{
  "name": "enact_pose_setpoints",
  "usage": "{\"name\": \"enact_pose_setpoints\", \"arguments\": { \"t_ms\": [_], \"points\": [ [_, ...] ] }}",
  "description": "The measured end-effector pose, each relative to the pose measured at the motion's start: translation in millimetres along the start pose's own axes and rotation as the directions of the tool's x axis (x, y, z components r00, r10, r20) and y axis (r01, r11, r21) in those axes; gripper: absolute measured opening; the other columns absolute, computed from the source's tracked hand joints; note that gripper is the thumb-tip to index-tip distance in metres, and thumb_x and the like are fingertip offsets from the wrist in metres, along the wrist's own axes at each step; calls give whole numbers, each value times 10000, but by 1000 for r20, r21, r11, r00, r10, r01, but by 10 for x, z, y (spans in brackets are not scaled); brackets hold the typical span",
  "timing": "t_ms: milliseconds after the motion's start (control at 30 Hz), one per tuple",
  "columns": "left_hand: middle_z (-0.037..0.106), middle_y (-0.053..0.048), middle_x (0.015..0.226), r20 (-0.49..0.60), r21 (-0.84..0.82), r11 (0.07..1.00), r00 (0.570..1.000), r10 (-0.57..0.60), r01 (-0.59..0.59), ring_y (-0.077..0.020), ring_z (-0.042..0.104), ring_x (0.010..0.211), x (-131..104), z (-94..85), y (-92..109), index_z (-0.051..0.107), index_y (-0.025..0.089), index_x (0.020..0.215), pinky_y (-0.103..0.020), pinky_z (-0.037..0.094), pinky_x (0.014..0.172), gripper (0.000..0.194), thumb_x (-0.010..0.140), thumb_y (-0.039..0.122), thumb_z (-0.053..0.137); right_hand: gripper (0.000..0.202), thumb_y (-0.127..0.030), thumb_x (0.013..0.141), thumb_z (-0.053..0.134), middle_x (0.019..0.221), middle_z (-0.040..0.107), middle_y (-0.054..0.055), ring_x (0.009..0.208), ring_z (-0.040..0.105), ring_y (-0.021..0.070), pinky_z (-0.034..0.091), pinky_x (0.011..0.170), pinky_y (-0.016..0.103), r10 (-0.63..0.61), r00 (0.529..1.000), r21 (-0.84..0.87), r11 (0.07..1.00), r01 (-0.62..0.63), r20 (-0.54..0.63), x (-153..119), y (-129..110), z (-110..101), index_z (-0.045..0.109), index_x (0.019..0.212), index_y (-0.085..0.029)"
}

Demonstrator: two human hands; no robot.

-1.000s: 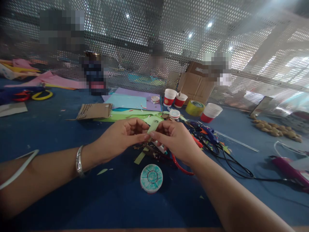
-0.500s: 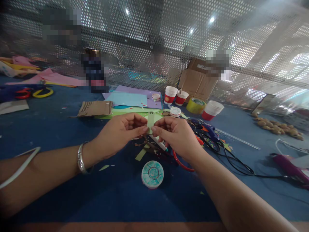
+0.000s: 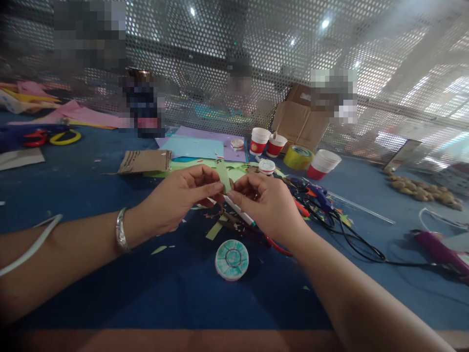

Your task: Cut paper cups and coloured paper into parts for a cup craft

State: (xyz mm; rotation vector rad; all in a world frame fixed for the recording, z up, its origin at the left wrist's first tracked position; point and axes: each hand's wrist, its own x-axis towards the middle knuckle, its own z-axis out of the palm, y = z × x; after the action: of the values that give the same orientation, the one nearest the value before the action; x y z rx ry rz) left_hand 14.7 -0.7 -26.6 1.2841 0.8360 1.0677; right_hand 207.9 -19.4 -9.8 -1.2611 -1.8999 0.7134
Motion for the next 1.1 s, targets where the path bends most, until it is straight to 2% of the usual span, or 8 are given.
{"name": "enact_pose_setpoints", "arguments": {
  "t_ms": [167, 267, 433, 533, 667, 767, 900, 1100],
  "points": [
    [626, 22, 770, -39, -63, 997, 998, -44, 42, -96, 625, 701, 34, -24, 39, 588, 155, 837, -213, 481, 624, 140, 792, 191, 716, 122, -327, 877, 683, 795, 705, 1, 658, 600, 139, 455, 601, 266, -51, 999, -148, 988, 52, 12, -29, -23, -16, 708, 909, -212],
    [643, -2, 787, -100, -65, 998, 995, -23, 17, -94, 618, 698, 73, -46, 52, 598, 147, 804, -205, 459, 616, 61, 797, 155, 659, 57, -234, 883, 661, 774, 690, -13, 662, 593, 124, 442, 598, 243, -107, 986, -207, 970, 131, 127, -61, -52, -19, 712, 881, -209],
    [645, -17, 784, -159, -83, 995, 987, 34, -48, -94, 602, 691, 108, -69, 37, 591, 151, 742, -221, 464, 639, 64, 791, 110, 593, 111, -123, 867, 643, 875, 682, 26, 790, 617, 144, 464, 704, 253, -248, 885, -245, 900, 361, 393, -104, -108, 68, 721, 936, -164],
    [635, -14, 761, -175, -85, 994, 983, 48, -64, -95, 593, 677, 112, -70, 22, 584, 156, 726, -225, 463, 633, 75, 779, 105, 596, 138, -122, 880, 627, 934, 666, 61, 879, 617, 184, 465, 777, 293, -250, 819, -309, 838, 450, 516, -92, -141, 131, 722, 975, -149],
    [605, 4, 718, -155, -33, 998, 986, 54, -60, -92, 575, 650, 113, -69, 8, 585, 163, 752, -218, 446, 600, 69, 759, 103, 618, 124, -158, 882, 640, 933, 638, 65, 859, 608, 192, 463, 755, 299, -182, 814, -388, 808, 444, 551, -50, -168, 167, 724, 973, -161],
    [598, 15, 720, -146, 76, 993, 984, 98, -88, -85, 550, 618, 115, -92, 4, 599, 166, 838, -218, 439, 585, 88, 770, 117, 629, 117, -204, 875, 675, 933, 643, 64, 864, 612, 194, 466, 767, 301, -151, 814, -394, 816, 422, 561, -23, -179, 174, 732, 968, -162],
    [654, -8, 772, -115, 338, 927, 970, 215, -165, -123, 599, 669, 127, -166, 19, 612, 179, 1002, -240, 453, 598, 217, 793, 191, 668, 167, -285, 843, 739, 937, 655, 64, 854, 619, 200, 470, 764, 307, -111, 820, -403, 828, 389, 562, -1, -192, 185, 741, 958, -165],
    [686, -28, 799, -100, 555, 808, 948, 303, -199, -158, 646, 732, 159, -256, 83, 616, 186, 1006, -251, 466, 604, 219, 806, 246, 680, 145, -257, 839, 719, 934, 659, 60, 842, 620, 190, 461, 745, 291, -105, 821, -409, 827, 386, 562, -12, -204, 189, 734, 952, -168]
  ]
}}
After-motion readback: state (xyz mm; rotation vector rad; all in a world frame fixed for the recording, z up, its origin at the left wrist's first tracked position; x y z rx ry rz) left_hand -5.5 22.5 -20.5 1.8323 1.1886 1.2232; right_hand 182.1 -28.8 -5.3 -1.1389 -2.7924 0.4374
